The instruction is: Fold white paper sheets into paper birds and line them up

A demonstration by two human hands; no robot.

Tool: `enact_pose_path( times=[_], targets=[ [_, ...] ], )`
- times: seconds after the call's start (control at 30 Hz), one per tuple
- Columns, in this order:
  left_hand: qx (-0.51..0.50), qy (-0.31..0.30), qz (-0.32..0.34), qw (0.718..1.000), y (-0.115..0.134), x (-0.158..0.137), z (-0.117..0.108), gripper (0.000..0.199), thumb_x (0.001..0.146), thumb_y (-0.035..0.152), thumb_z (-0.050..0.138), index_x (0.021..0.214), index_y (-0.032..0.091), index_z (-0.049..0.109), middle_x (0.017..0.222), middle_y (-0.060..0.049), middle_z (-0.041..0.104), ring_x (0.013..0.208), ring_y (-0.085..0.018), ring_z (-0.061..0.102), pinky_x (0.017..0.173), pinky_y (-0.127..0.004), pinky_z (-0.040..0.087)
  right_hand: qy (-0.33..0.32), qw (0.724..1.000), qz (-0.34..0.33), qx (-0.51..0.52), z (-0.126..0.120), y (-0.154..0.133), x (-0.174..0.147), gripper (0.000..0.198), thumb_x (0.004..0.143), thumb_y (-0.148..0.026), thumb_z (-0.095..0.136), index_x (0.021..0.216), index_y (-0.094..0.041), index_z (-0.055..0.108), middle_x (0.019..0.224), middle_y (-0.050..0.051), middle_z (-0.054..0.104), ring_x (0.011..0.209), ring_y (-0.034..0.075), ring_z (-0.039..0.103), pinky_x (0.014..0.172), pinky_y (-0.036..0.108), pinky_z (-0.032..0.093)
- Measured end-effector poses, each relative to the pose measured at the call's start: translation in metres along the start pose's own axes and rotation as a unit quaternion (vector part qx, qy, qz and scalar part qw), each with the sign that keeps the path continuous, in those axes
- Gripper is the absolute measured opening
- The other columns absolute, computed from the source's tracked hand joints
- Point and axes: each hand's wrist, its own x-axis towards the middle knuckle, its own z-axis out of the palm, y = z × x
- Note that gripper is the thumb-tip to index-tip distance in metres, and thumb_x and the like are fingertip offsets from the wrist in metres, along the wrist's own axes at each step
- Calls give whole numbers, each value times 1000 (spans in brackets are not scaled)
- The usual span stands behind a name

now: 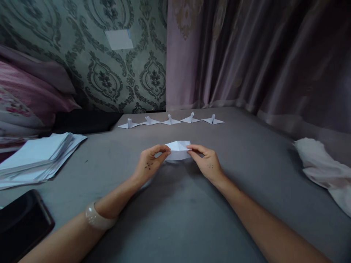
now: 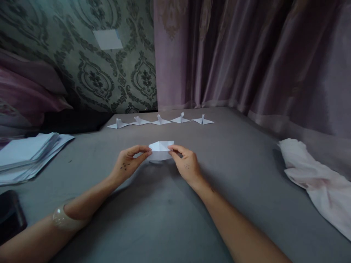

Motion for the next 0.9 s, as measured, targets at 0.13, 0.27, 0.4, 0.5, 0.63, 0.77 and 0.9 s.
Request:
enact_pose_path(
  times=[0.13,0.27,0.4,0.5,0.63,0.77,0.9],
  targets=[
    [-25,-13,10,1000,3,-2,2,14,81,31,67,89,21,73,87,-2,74,84,-17,67,79,-26,51,-23,999,5,37,2,-6,-1,18,77,-28,67,93,-24,75,90,2,75,85,17,67,83,32,50],
    [-54,-37,43,997,3,-4,2,12,83,28,67,90,21,73,90,-2,74,86,-16,67,82,-24,50,-69,994,32,79,3,-11,-1,19,75,-30,69,92,-24,75,83,1,74,76,16,65,75,30,50],
    [-56,-40,63,996,5,-4,1,10,84,27,66,89,21,72,87,-1,73,84,-15,65,80,-24,50,-96,989,41,109,2,-13,-1,20,73,-31,71,92,-25,75,83,1,74,77,15,65,77,31,50],
    [-46,-42,85,994,8,-4,-1,9,85,26,65,88,21,71,87,-2,70,83,-15,63,81,-26,49,-102,988,39,108,1,-14,-2,19,74,-31,71,92,-26,75,83,0,74,78,15,65,79,32,50],
    [-18,-23,117,993,11,-3,-3,8,85,27,65,87,23,72,92,-4,63,87,-16,60,83,-29,48,-108,987,41,110,0,-16,-2,17,74,-32,71,89,-27,75,86,0,74,82,16,66,82,34,50],
    [-4,-20,140,990,10,-2,-6,6,81,26,70,84,24,73,121,-8,57,109,-21,55,99,-37,43,-120,986,34,109,-2,-16,-1,16,74,-33,71,87,-27,76,88,1,73,84,16,65,82,33,51],
    [-92,-91,99,987,9,-3,-6,7,82,26,68,86,21,72,113,-9,66,111,-22,58,101,-37,42,-114,990,-5,83,-4,-16,2,12,74,-31,72,83,-26,76,97,3,67,81,13,62,73,27,49]
  ],
)
